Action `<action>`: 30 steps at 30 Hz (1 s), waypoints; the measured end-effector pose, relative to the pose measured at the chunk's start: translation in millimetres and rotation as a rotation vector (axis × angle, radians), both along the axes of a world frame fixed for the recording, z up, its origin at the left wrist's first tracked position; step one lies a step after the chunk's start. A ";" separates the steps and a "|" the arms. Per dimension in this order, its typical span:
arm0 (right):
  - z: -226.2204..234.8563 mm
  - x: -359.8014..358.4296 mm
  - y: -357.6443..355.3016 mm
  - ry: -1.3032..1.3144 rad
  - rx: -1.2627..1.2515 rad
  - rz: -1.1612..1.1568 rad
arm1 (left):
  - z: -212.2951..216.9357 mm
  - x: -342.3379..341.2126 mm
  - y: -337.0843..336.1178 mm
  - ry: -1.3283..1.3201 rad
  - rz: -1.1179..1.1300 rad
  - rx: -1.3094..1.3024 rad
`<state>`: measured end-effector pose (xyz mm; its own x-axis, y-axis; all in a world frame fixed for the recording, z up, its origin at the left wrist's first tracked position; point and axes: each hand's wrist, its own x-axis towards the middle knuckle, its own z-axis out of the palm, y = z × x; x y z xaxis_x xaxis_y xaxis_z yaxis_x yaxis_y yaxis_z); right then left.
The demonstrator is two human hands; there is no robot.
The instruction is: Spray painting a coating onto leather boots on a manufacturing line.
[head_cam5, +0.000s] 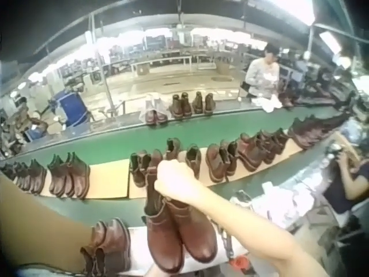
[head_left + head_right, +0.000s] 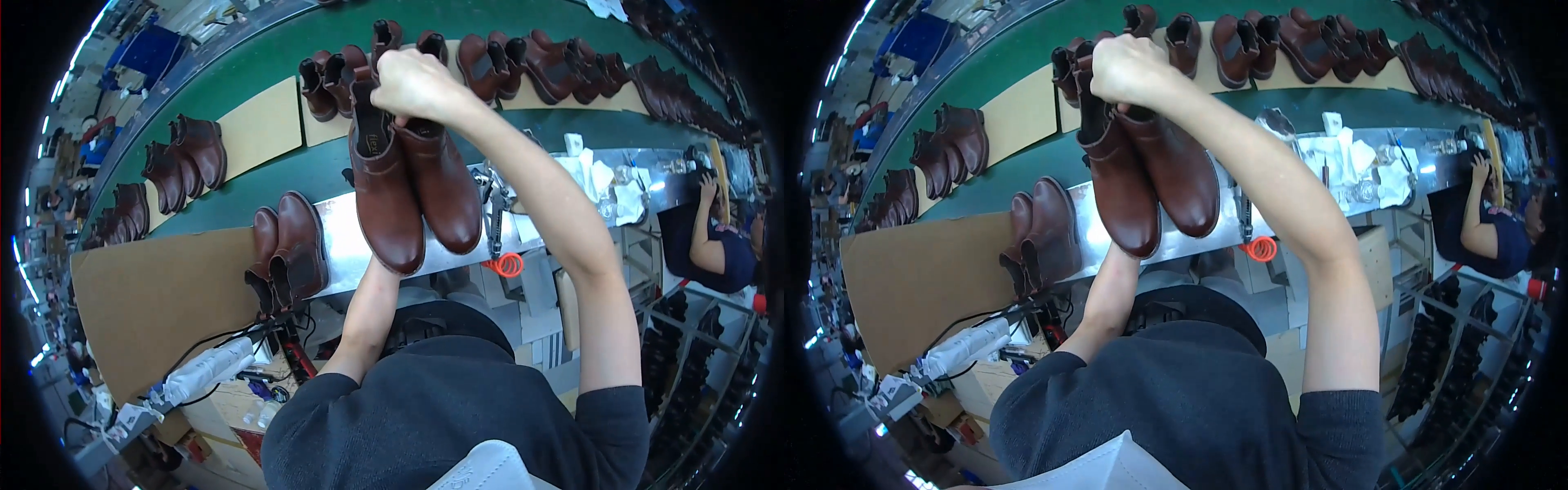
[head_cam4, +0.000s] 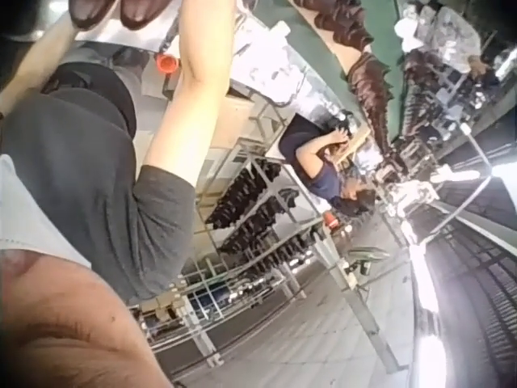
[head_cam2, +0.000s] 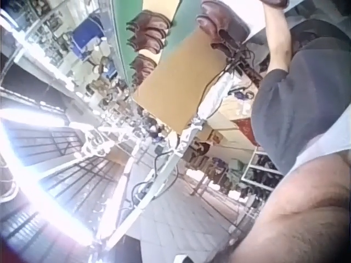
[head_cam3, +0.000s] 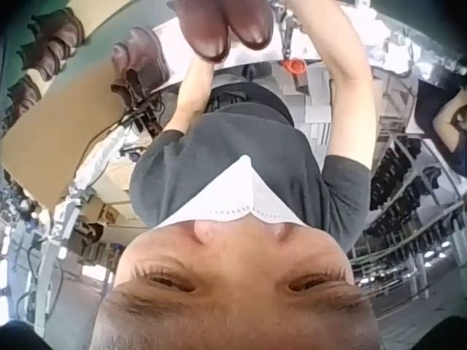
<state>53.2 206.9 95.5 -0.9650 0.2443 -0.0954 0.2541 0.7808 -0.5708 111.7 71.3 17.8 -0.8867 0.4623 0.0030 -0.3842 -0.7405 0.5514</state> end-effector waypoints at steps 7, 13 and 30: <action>-87.1 168.2 74.1 0.258 -0.334 -0.444 | -25.8 -14.0 -23.2 0.057 0.100 -0.121; -278.3 265.0 33.4 -0.092 -0.446 -0.429 | -43.3 -26.9 -39.5 0.135 0.207 -0.245; -49.4 139.2 -71.2 0.279 -0.843 -0.366 | -85.7 -47.6 -57.2 0.358 0.080 -0.480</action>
